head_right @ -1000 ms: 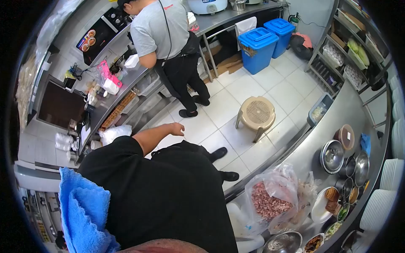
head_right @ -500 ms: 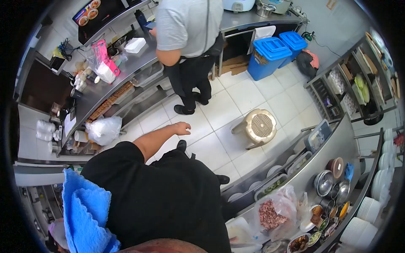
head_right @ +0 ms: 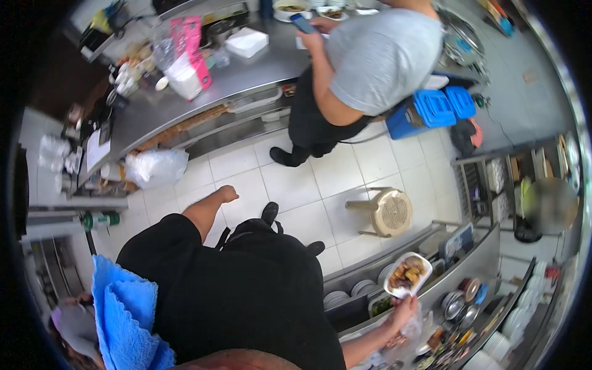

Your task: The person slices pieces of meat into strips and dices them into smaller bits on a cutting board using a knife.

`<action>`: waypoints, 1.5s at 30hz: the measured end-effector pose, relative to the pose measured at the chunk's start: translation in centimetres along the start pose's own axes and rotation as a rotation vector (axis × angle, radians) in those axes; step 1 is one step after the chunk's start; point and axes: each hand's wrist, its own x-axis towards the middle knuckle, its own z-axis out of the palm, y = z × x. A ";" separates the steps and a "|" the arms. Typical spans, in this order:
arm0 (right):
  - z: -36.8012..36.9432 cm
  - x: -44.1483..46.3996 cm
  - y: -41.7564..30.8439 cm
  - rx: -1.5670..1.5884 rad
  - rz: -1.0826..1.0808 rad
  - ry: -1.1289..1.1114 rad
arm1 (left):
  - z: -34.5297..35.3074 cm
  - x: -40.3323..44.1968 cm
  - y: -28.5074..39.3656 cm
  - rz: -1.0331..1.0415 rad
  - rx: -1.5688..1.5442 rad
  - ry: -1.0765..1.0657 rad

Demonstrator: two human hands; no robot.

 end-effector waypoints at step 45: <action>82.3 -34.6 6.9 -0.548 -0.778 -2.103 | 26.9 -25.3 3.0 -0.890 -2.007 0.130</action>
